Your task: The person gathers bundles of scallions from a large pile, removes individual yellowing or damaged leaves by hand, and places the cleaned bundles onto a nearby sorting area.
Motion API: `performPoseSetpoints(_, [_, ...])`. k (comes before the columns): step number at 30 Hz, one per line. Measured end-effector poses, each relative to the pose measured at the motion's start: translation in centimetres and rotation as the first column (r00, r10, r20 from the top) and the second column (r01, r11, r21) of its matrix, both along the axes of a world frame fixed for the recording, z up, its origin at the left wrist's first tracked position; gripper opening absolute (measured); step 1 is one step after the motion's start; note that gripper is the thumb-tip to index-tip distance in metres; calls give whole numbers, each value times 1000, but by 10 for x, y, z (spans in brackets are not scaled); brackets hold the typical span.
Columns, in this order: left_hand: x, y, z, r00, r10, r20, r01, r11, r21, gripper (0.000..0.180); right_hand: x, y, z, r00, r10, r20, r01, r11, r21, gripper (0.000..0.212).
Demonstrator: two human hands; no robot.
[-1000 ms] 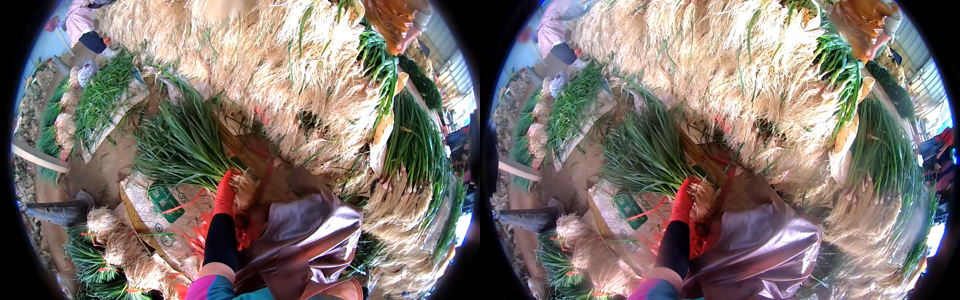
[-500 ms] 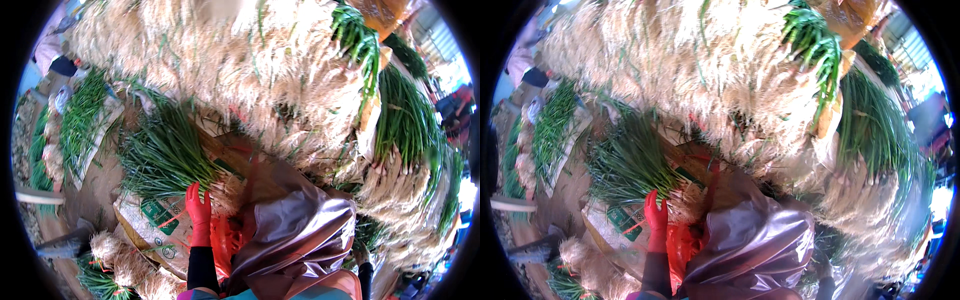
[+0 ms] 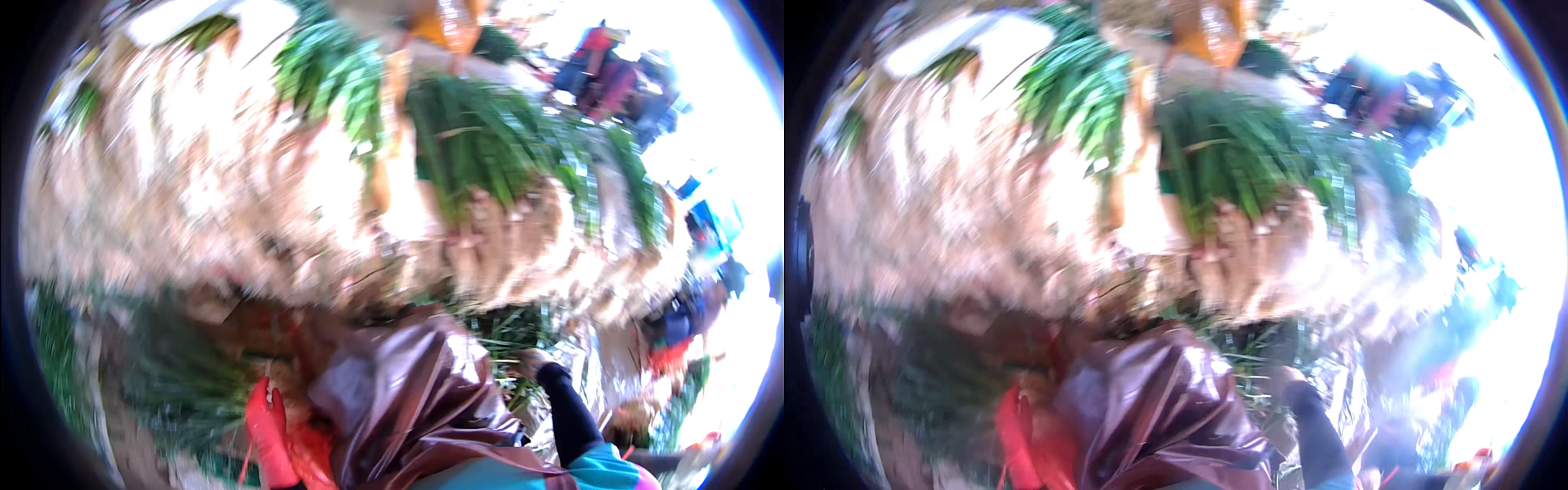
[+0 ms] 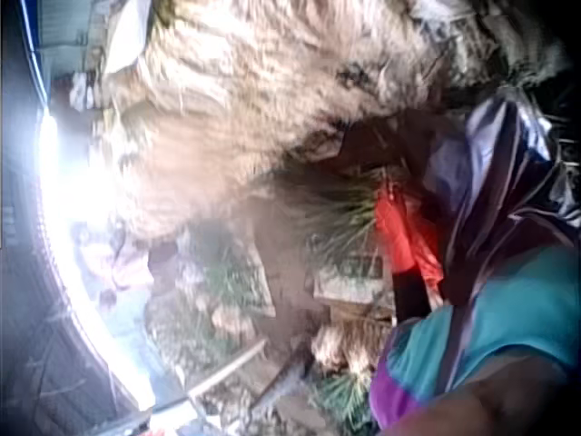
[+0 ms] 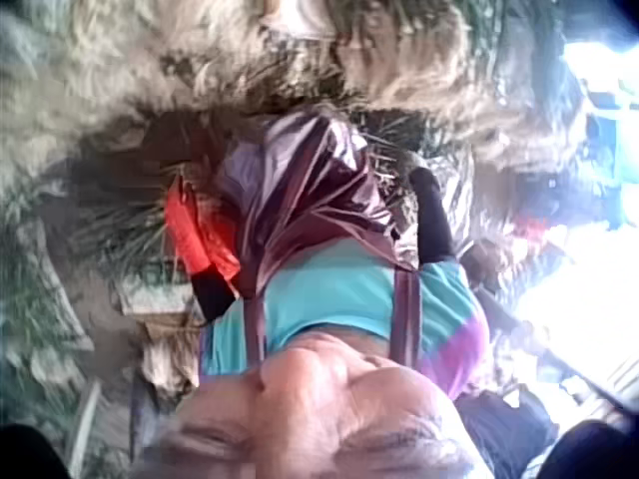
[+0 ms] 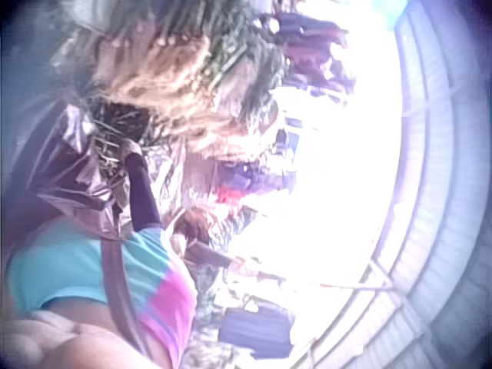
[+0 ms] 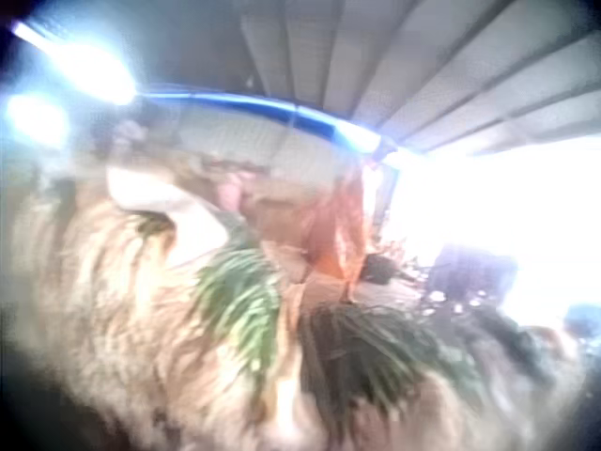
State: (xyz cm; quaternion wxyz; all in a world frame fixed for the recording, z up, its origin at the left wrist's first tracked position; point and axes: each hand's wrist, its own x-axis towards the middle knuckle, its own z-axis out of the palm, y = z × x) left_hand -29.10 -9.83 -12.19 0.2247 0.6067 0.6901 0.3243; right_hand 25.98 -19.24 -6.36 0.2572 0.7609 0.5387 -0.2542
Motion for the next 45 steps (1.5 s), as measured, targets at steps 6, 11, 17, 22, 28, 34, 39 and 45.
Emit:
performPoseSetpoints(6, [83,14,280,793,-393,-465,608,545,577,34,-37,35,46,991,117,-63,-103,975,197,50])
performPoseSetpoints(11, [103,-2,397,479,-460,-747,875,188,446,21,-45,30,64,963,246,-108,-196,918,345,50])
performPoseSetpoints(17, [150,-14,405,636,-362,-682,769,227,597,28,-49,47,80,916,362,-172,-248,849,466,42])
performPoseSetpoints(22, [171,-36,395,727,-302,-616,686,315,655,30,-63,120,88,887,425,-182,-145,629,763,40])
performPoseSetpoints(28, [188,-1,328,921,-380,-90,214,298,930,30,-71,228,65,997,62,-45,-6,653,757,42])
performPoseSetpoints(34, [297,91,224,663,-484,572,508,851,131,20,-66,212,85,940,59,-336,217,658,721,40])
performPoseSetpoints(39, [338,107,127,476,-121,871,687,670,-282,29,-54,148,101,775,368,-514,127,706,697,34])
performPoseSetpoints(45, [356,78,115,439,-144,887,676,703,-220,24,-49,192,86,370,75,-926,814,454,363,49])
